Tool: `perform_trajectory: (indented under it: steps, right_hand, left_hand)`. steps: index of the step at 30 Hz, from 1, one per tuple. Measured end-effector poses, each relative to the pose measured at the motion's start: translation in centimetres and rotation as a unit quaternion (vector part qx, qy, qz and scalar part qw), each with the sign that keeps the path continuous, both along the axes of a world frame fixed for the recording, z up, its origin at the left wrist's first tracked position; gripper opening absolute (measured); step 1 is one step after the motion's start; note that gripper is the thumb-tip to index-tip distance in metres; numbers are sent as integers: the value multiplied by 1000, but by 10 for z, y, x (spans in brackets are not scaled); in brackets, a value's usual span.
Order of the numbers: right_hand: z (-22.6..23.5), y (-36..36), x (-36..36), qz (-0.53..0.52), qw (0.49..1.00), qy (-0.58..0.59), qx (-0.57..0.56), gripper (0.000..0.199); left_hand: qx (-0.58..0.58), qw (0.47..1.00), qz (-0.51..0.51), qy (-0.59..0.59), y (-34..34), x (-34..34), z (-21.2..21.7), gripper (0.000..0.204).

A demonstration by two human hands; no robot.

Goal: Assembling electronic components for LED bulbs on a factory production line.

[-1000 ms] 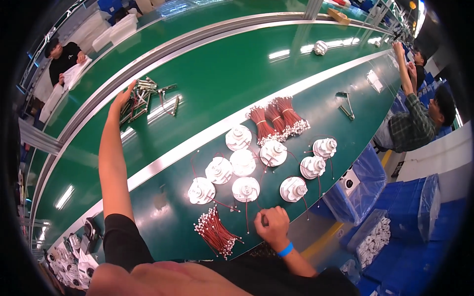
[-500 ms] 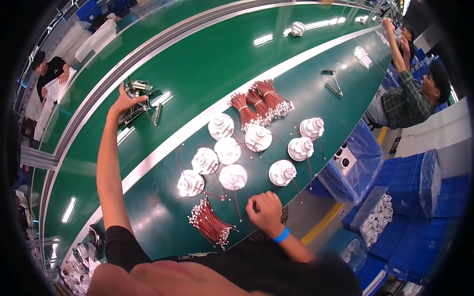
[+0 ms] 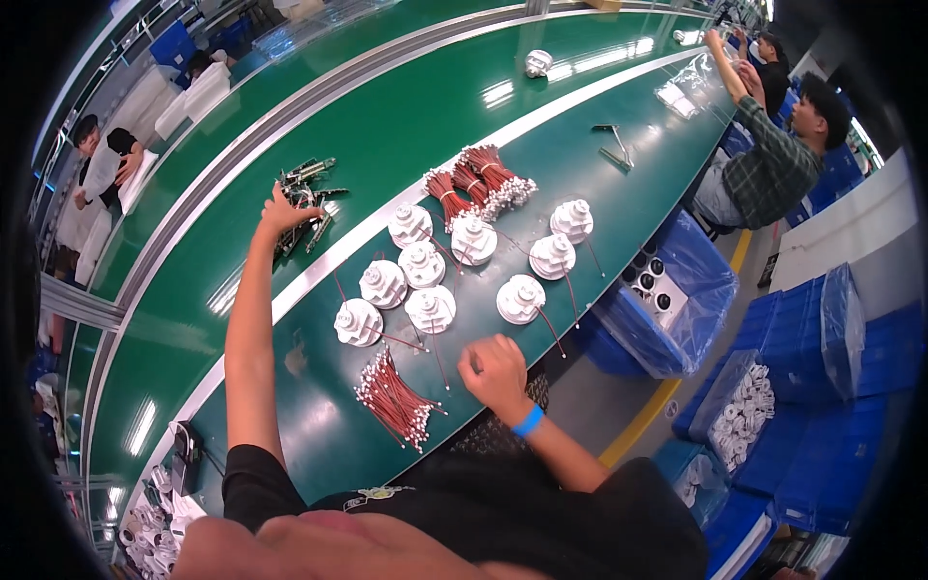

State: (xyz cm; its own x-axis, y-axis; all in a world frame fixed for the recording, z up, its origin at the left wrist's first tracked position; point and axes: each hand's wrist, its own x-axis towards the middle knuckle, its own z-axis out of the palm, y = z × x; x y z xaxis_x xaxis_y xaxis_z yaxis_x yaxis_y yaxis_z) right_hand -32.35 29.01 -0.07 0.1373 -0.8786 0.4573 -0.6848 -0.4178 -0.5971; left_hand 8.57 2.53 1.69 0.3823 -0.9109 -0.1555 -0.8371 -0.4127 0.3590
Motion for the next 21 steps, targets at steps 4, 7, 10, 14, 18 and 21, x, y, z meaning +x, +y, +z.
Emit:
perform_trajectory:
  steps: [4, 7, 10, 14, 18, 21]
  right_hand:
    - [-3, -2, 1, 2, 1000, 3, -4, 12]
    - [-3, -4, -3, -7, 999, -5, -38, 14]
    - [-2, 2, 5, 4, 1000, -13, -3, 12]
    - [-7, 1, 0, -14, 1000, -19, -5, 13]
    - [-5, 3, 1, -22, 999, -26, -11, 13]
    - [-4, 3, 1, -21, 999, -29, -14, 14]
  left_hand:
    - [-51, 994, -92, 31, 20, -5, -16, 134]
    - [-19, 990, -117, 83, 27, -36, -4, 123]
    - [-28, 993, -73, 85, 30, -14, -13, 125]
    - [46, 977, -25, 208, 37, -48, 27, 108]
    - [6, 963, -48, 265, 42, -75, 25, 101]
    - [-63, 965, -49, 250, 41, -88, 17, 101]
